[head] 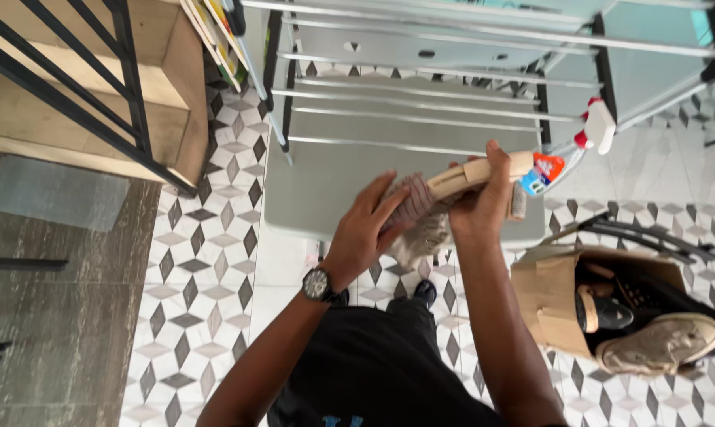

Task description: The person scrubs the sole of a beige sneaker with a brush, then wipes the upper with a cloth. They spray the shoe with a cleaning solution and continue wiping the upper and sides. The shoe is placed on a metal drying rack.

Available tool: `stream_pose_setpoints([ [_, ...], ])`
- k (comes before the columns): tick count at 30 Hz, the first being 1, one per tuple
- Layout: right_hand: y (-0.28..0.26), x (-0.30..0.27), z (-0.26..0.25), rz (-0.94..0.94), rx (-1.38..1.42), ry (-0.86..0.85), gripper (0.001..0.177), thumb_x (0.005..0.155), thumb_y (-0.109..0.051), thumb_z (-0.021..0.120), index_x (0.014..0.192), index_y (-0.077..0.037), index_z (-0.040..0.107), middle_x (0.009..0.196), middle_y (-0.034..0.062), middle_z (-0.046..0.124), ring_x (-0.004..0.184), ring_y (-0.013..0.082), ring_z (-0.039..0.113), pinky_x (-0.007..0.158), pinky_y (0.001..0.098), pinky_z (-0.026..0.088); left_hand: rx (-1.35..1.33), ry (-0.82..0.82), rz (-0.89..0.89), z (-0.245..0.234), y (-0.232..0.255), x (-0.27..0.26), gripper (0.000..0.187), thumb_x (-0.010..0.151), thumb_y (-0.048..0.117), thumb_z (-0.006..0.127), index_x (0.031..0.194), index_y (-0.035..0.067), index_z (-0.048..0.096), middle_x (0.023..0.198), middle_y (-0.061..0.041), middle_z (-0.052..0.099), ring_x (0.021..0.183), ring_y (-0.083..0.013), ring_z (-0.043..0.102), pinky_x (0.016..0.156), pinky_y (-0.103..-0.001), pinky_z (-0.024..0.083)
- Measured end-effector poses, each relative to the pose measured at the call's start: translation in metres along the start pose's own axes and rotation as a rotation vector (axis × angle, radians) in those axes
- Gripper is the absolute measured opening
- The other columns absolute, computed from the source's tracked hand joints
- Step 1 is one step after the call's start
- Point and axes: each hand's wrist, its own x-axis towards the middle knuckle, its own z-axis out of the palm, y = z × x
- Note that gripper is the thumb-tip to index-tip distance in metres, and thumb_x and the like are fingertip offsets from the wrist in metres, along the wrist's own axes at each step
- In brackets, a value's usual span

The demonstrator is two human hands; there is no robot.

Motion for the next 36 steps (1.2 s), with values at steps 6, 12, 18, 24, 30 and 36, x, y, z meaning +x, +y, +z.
stream_pose_setpoints([
  [6, 0.038, -0.015, 0.001, 0.070, -0.029, -0.133, 0.047, 0.088, -0.027, 0.076, 0.122, -0.014, 0.046, 0.100, 0.0058, 0.058, 0.090, 0.0195, 0.063, 0.075, 0.0377, 0.057, -0.037, 0.073, 0.007, 0.009, 0.006, 0.022, 0.058, 0.099, 0.030, 0.076, 0.152, 0.026, 0.051, 0.152, -0.012, 0.054, 0.134, -0.0307, 0.062, 0.107, -0.042, 0.060],
  [12, 0.009, 0.007, 0.001, 0.072, -0.032, -0.114, 0.051, 0.090, -0.030, 0.077, 0.126, -0.011, 0.046, 0.106, 0.0089, 0.054, 0.094, 0.0248, 0.061, 0.075, 0.0419, 0.058, 0.016, -0.045, -0.011, -0.006, -0.009, 0.002, 0.061, 0.096, 0.031, 0.075, 0.151, 0.027, 0.050, 0.146, -0.018, 0.056, 0.127, -0.0352, 0.063, 0.097, -0.043, 0.060],
  [18, 0.033, -0.007, 0.019, -0.064, -0.060, -0.083, 0.064, 0.083, -0.026, 0.080, 0.130, -0.016, 0.037, 0.112, 0.0091, 0.047, 0.099, 0.0232, 0.056, 0.079, 0.0430, 0.056, 0.015, 0.082, -0.072, 0.002, -0.006, 0.018, 0.061, 0.101, 0.031, 0.074, 0.155, 0.026, 0.049, 0.148, -0.016, 0.058, 0.128, -0.0331, 0.065, 0.101, -0.043, 0.061],
  [24, 0.029, -0.001, 0.025, -0.026, -0.105, -0.156, 0.063, 0.085, -0.023, 0.081, 0.129, -0.012, 0.038, 0.114, 0.0103, 0.048, 0.100, 0.0234, 0.057, 0.079, 0.0422, 0.056, -0.011, 0.007, -0.020, -0.011, -0.006, 0.022, 0.069, 0.094, 0.034, 0.078, 0.155, 0.023, 0.046, 0.150, -0.018, 0.052, 0.131, -0.0361, 0.060, 0.100, -0.045, 0.058],
  [30, 0.041, -0.009, 0.029, -0.059, -0.090, -0.056, 0.061, 0.082, -0.023, 0.079, 0.129, -0.015, 0.040, 0.112, 0.0091, 0.051, 0.098, 0.0225, 0.060, 0.077, 0.0399, 0.059, -0.009, 0.018, -0.042, -0.010, -0.012, 0.014, 0.064, 0.098, 0.024, 0.073, 0.156, 0.022, 0.046, 0.154, -0.021, 0.050, 0.134, -0.0388, 0.059, 0.101, -0.045, 0.059],
  [36, 0.067, -0.018, 0.025, -0.046, -0.090, -0.214, 0.060, 0.087, -0.015, 0.081, 0.130, -0.013, 0.039, 0.113, 0.0096, 0.050, 0.101, 0.0212, 0.056, 0.080, 0.0372, 0.055, -0.023, 0.050, -0.051, -0.012, -0.012, 0.016, 0.064, 0.098, 0.021, 0.074, 0.156, 0.020, 0.046, 0.152, -0.021, 0.051, 0.133, -0.0394, 0.060, 0.102, -0.046, 0.058],
])
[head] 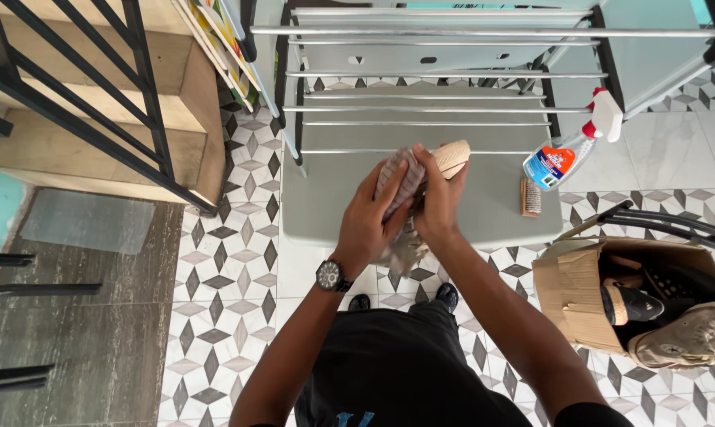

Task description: The person scrubs the sole of a beige sneaker with a brush, then wipes the upper with a cloth. They spray the shoe with a cleaning solution and continue wiping the upper and sides. The shoe is placed on a metal drying rack.

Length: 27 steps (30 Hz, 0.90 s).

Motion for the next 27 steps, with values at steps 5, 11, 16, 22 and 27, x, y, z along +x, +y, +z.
stream_pose_setpoints([
  [5, -0.026, 0.021, 0.000, -0.066, -0.021, 0.081, 0.061, 0.086, -0.017, 0.081, 0.130, -0.011, 0.039, 0.113, 0.0085, 0.049, 0.099, 0.0205, 0.055, 0.076, 0.0388, 0.056, -0.016, -0.059, -0.044, -0.008, -0.015, -0.023, 0.062, 0.098, 0.020, 0.071, 0.155, 0.015, 0.045, 0.149, -0.025, 0.052, 0.129, -0.0414, 0.061, 0.099, -0.046, 0.058],
  [11, -0.007, 0.003, 0.005, -0.050, -0.067, 0.039, 0.068, 0.083, -0.021, 0.082, 0.132, -0.013, 0.037, 0.115, 0.0106, 0.049, 0.099, 0.0203, 0.057, 0.078, 0.0374, 0.056, -0.026, 0.047, 0.019, 0.002, -0.010, -0.011, 0.062, 0.101, 0.023, 0.071, 0.157, 0.016, 0.044, 0.150, -0.022, 0.052, 0.132, -0.0402, 0.061, 0.103, -0.046, 0.058],
  [16, -0.009, 0.010, -0.003, -0.020, -0.084, 0.008, 0.070, 0.084, -0.021, 0.085, 0.131, -0.006, 0.035, 0.112, 0.0103, 0.047, 0.097, 0.0217, 0.055, 0.076, 0.0399, 0.054, -0.002, -0.014, -0.023, -0.002, -0.008, -0.013, 0.062, 0.099, 0.022, 0.074, 0.155, 0.018, 0.046, 0.149, -0.022, 0.053, 0.129, -0.0383, 0.063, 0.099, -0.044, 0.060],
  [22, -0.024, 0.004, 0.000, -0.015, -0.168, 0.200, 0.075, 0.082, -0.027, 0.079, 0.139, -0.014, 0.031, 0.117, 0.0124, 0.045, 0.106, 0.0231, 0.055, 0.084, 0.0408, 0.058, 0.027, -0.010, -0.007, -0.002, -0.006, -0.023, 0.065, 0.099, 0.025, 0.073, 0.156, 0.019, 0.044, 0.150, -0.022, 0.052, 0.131, -0.0382, 0.062, 0.099, -0.044, 0.060],
  [27, -0.017, -0.007, 0.004, -0.053, -0.099, 0.013, 0.075, 0.087, -0.027, 0.081, 0.140, -0.008, 0.032, 0.119, 0.0135, 0.044, 0.107, 0.0255, 0.050, 0.085, 0.0414, 0.053, 0.008, 0.044, 0.054, 0.005, -0.006, -0.011, 0.066, 0.099, 0.027, 0.075, 0.157, 0.024, 0.044, 0.152, -0.020, 0.050, 0.133, -0.0368, 0.061, 0.102, -0.045, 0.060],
])
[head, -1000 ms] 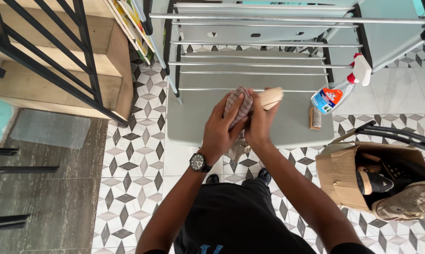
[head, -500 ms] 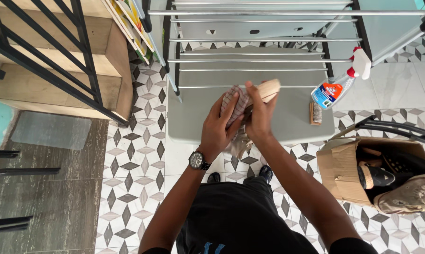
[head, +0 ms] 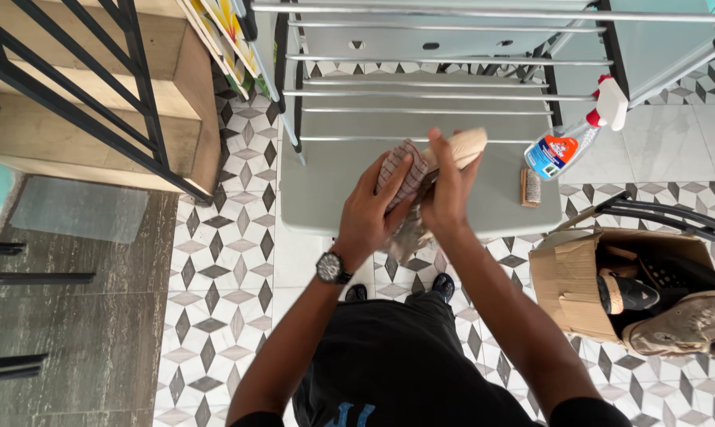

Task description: The person scrubs the sole of a beige sneaker with a brush, then wipes the upper with a cloth. They spray the shoe with a cleaning solution and continue wiping the upper and sides. The shoe is placed on a metal drying rack.

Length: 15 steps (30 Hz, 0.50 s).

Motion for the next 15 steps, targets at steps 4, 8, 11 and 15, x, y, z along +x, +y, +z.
stream_pose_setpoints([
  [4, -0.016, 0.016, -0.008, -0.055, -0.018, 0.059, 0.071, 0.084, -0.027, 0.080, 0.137, -0.012, 0.035, 0.121, 0.0106, 0.048, 0.107, 0.0230, 0.053, 0.083, 0.0406, 0.055, -0.016, -0.117, 0.038, -0.016, -0.015, -0.012, 0.068, 0.095, 0.025, 0.077, 0.156, 0.025, 0.046, 0.156, -0.019, 0.048, 0.134, -0.0377, 0.061, 0.100, -0.044, 0.061],
  [8, -0.018, 0.013, -0.013, -0.094, 0.037, 0.082, 0.064, 0.091, -0.026, 0.079, 0.136, -0.011, 0.038, 0.120, 0.0124, 0.046, 0.106, 0.0239, 0.053, 0.081, 0.0413, 0.055, 0.010, -0.124, 0.028, -0.013, -0.015, -0.014, 0.069, 0.094, 0.025, 0.078, 0.155, 0.024, 0.046, 0.158, -0.018, 0.045, 0.133, -0.0371, 0.061, 0.100, -0.042, 0.061],
  [11, -0.005, -0.006, -0.006, -0.075, 0.070, 0.034, 0.062, 0.090, -0.024, 0.080, 0.135, -0.013, 0.038, 0.121, 0.0109, 0.048, 0.106, 0.0203, 0.054, 0.083, 0.0375, 0.055, 0.005, -0.093, 0.051, -0.008, -0.003, -0.005, 0.068, 0.095, 0.025, 0.078, 0.155, 0.027, 0.046, 0.161, -0.016, 0.043, 0.134, -0.0356, 0.062, 0.102, -0.041, 0.061],
  [15, -0.019, -0.001, -0.009, -0.017, 0.061, -0.031, 0.053, 0.091, -0.024, 0.080, 0.126, -0.011, 0.042, 0.108, 0.0089, 0.052, 0.091, 0.0197, 0.059, 0.074, 0.0374, 0.055, 0.005, -0.121, 0.108, -0.009, -0.004, -0.008, 0.070, 0.095, 0.030, 0.078, 0.156, 0.029, 0.044, 0.163, -0.016, 0.040, 0.136, -0.0351, 0.061, 0.101, -0.041, 0.062],
])
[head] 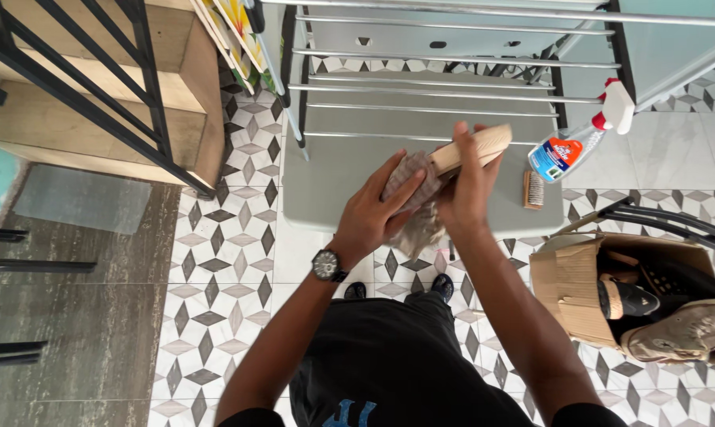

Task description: The person scrubs the sole of a beige sneaker with a brush, then wipes the upper with a cloth. They spray the shoe with a cleaning solution and continue wiping the upper and sides. The shoe is placed on a metal drying rack.

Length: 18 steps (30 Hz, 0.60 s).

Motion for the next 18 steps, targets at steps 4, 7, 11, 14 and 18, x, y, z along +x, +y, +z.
stream_pose_setpoints([
  [4, -0.025, 0.018, -0.012, 0.027, 0.113, 0.048, 0.045, 0.095, -0.026, 0.079, 0.120, -0.008, 0.046, 0.097, 0.0078, 0.055, 0.082, 0.0177, 0.061, 0.075, 0.0373, 0.059, 0.042, -0.066, -0.003, -0.007, -0.016, -0.023, 0.072, 0.093, 0.035, 0.080, 0.155, 0.029, 0.044, 0.161, -0.017, 0.040, 0.131, -0.0348, 0.061, 0.096, -0.041, 0.063],
  [7, -0.019, 0.013, -0.015, 0.032, 0.034, 0.164, 0.043, 0.091, -0.028, 0.077, 0.119, -0.015, 0.047, 0.096, 0.0072, 0.057, 0.081, 0.0176, 0.063, 0.069, 0.0368, 0.057, 0.053, -0.038, -0.037, -0.010, -0.016, -0.032, 0.072, 0.096, 0.034, 0.078, 0.157, 0.029, 0.042, 0.163, -0.016, 0.039, 0.135, -0.0346, 0.060, 0.099, -0.041, 0.063],
  [11, 0.010, -0.003, -0.014, 0.017, 0.029, 0.066, 0.042, 0.094, -0.026, 0.077, 0.121, -0.015, 0.047, 0.104, 0.0028, 0.057, 0.090, 0.0145, 0.062, 0.075, 0.0365, 0.056, 0.041, 0.050, -0.029, 0.008, 0.002, -0.010, 0.072, 0.097, 0.033, 0.077, 0.158, 0.029, 0.041, 0.167, -0.016, 0.035, 0.143, -0.0364, 0.055, 0.105, -0.042, 0.061],
  [14, 0.008, 0.000, -0.017, 0.114, 0.043, 0.048, 0.041, 0.094, -0.029, 0.075, 0.120, -0.015, 0.047, 0.099, 0.0037, 0.057, 0.086, 0.0170, 0.062, 0.075, 0.0383, 0.057, 0.034, 0.037, -0.020, 0.003, 0.009, -0.008, 0.071, 0.096, 0.028, 0.079, 0.158, 0.029, 0.044, 0.168, -0.015, 0.035, 0.146, -0.0355, 0.053, 0.112, -0.044, 0.059],
  [18, -0.022, 0.027, -0.025, 0.111, 0.116, 0.067, 0.047, 0.090, -0.034, 0.076, 0.125, -0.014, 0.051, 0.095, 0.0051, 0.057, 0.083, 0.0195, 0.062, 0.079, 0.0398, 0.060, -0.009, -0.052, -0.072, -0.011, -0.007, -0.036, 0.069, 0.090, 0.028, 0.083, 0.151, 0.028, 0.050, 0.163, -0.019, 0.038, 0.142, -0.0382, 0.052, 0.105, -0.041, 0.058],
])
